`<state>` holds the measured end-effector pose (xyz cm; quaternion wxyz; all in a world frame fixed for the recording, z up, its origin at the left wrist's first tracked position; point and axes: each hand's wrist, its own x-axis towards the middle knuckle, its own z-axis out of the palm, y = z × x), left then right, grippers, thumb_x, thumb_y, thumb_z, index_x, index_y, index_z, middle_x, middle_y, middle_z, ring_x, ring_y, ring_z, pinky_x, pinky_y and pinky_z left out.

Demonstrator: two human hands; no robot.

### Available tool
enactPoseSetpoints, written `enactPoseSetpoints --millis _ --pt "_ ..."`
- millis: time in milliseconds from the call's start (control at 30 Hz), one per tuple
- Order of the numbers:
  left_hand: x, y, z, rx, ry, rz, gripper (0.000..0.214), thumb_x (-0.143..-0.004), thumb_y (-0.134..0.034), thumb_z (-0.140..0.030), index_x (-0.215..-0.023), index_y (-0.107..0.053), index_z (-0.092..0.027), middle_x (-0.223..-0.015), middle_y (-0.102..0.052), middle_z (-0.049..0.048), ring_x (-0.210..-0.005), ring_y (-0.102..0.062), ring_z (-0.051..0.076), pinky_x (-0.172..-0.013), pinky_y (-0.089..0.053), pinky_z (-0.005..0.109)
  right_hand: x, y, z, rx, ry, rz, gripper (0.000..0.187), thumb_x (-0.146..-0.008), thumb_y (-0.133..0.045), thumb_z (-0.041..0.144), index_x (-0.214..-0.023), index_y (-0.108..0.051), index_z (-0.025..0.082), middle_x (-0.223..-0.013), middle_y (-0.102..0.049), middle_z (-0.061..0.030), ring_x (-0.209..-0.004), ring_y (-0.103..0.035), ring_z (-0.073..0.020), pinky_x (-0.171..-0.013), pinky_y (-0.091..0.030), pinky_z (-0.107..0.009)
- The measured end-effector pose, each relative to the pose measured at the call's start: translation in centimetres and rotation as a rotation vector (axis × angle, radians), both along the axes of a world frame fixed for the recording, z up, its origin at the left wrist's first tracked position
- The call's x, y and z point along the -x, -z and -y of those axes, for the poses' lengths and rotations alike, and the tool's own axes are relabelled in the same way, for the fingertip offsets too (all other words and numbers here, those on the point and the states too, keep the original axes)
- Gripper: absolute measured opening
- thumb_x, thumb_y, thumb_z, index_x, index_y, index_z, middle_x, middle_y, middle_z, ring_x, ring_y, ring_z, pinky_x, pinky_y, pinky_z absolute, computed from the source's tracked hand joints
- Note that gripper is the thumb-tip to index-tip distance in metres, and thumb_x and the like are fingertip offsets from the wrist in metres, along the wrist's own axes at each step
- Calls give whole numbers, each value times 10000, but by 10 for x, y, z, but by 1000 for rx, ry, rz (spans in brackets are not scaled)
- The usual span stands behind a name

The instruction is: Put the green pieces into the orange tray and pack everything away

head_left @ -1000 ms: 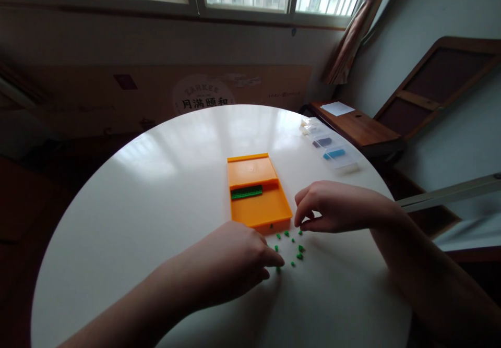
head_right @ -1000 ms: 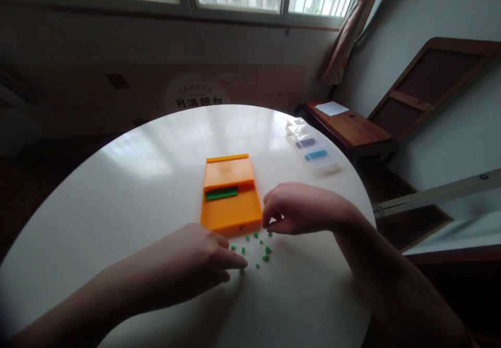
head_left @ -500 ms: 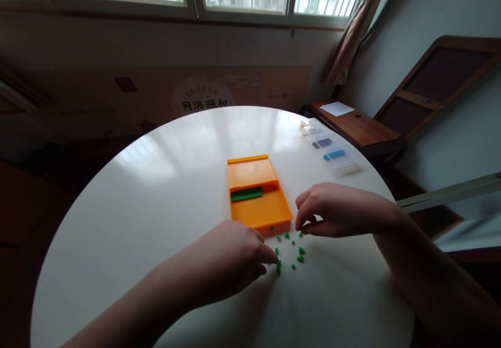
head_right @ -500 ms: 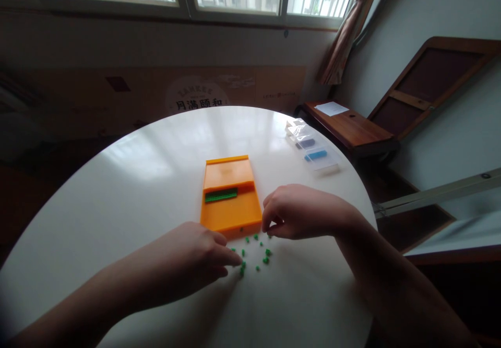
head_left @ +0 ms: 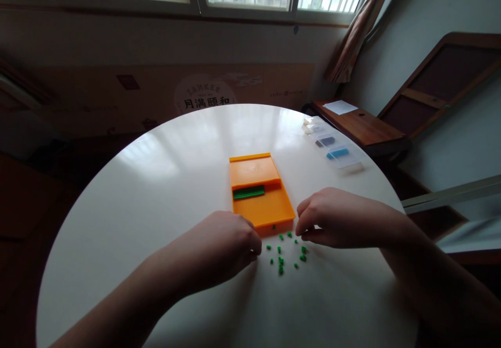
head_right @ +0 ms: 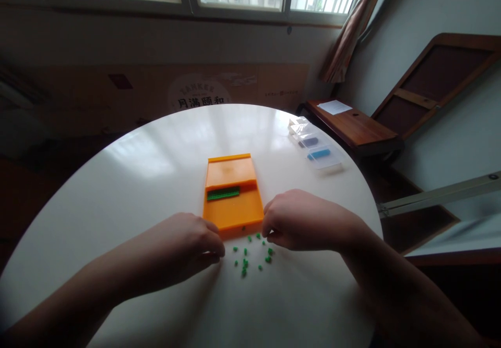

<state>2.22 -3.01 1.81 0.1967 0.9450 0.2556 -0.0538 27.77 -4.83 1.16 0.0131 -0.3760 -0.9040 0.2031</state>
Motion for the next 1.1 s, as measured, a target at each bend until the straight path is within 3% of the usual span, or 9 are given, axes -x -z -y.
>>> enactPoseSetpoints --millis 200,600,733,1100 --pt "-1 -1 0 27 -14 36 198 -794 -618 -146 -869 -719 -298 -786 -707 -21 -679 -644 145 -602 -415 238 0 0 -2 -7 -4 -24 208 -778 -599 162 -869 -737 288 -784 -649 39 -692 -566 -69 -662 -363 -198" --pt "-11 16 -1 -140 67 32 186 -824 -548 -138 -676 -642 -200 -671 -640 -4 -554 -549 122 -513 -321 253 1 -6 -5 -2 -27 -70 158 -819 -577 169 -858 -714 238 -764 -635 28 -663 -522 -47 -629 -327 -165" --pt "-10 14 0 -114 53 48 158 -813 -552 -138 -737 -665 -219 -708 -654 -2 -598 -576 133 -542 -344 255 0 -6 -7 8 -36 -81 162 -818 -578 163 -862 -720 228 -763 -636 19 -667 -528 -50 -634 -335 -166" --pt "-9 11 1 -174 78 -11 196 -756 -538 -66 -595 -536 -179 -591 -575 -26 -472 -452 109 -465 -244 260 3 -3 -7 19 -85 -151 159 -812 -591 141 -873 -716 216 -757 -622 23 -654 -520 -32 -627 -344 -151"
